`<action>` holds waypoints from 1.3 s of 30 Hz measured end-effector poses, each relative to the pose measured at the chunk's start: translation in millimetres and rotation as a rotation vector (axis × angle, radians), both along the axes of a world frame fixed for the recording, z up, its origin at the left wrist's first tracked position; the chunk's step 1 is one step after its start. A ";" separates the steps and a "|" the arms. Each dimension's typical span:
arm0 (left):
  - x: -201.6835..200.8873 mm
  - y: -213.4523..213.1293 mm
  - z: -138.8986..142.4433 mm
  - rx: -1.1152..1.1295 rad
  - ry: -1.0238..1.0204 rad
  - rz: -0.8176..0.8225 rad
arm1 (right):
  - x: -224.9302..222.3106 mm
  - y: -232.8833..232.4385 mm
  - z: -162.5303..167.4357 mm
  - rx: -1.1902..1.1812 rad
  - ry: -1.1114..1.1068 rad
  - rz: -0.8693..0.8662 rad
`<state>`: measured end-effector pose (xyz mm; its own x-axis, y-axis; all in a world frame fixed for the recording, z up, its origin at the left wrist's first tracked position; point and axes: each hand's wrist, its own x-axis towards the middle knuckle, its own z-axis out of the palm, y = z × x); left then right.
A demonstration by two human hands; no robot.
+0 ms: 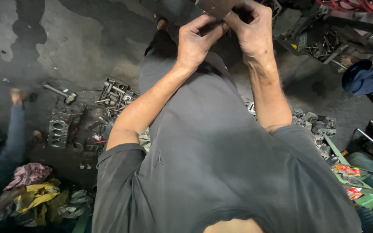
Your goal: The person grinds a small metal part against a bench grinder, rotating it to smooth multiple edges. They then move to a workbench and use a screwdriver to adjust a small gear-like component.
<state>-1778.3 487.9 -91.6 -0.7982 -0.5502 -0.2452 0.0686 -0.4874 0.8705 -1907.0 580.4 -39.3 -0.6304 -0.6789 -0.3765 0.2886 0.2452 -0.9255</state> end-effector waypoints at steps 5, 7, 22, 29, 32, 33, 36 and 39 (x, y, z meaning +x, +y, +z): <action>-2.2 -0.7 3.9 -0.017 0.004 0.007 | -0.8 1.0 -1.9 -0.018 0.006 0.003; -2.3 -2.4 13.8 -0.036 0.010 0.012 | -0.6 5.4 1.5 -0.013 0.023 0.020; 25.5 -37.0 88.0 -0.952 0.347 -0.164 | -3.0 32.6 46.7 -0.513 0.369 0.324; 27.7 -25.6 79.1 -0.880 0.256 -0.155 | 1.6 40.5 37.9 -0.421 0.425 0.278; 28.4 -20.4 69.4 -0.807 0.157 -0.092 | 6.6 42.9 27.5 -0.312 0.434 0.235; 27.5 -18.1 64.6 -0.766 0.123 -0.068 | 8.3 42.7 23.1 -0.271 0.431 0.220; 23.8 -14.0 46.1 -0.602 0.031 -0.081 | 9.9 37.6 8.6 -0.285 0.259 0.132; 16.4 -9.1 26.7 -0.372 -0.057 -0.104 | 7.2 30.9 -3.3 -0.225 0.117 0.074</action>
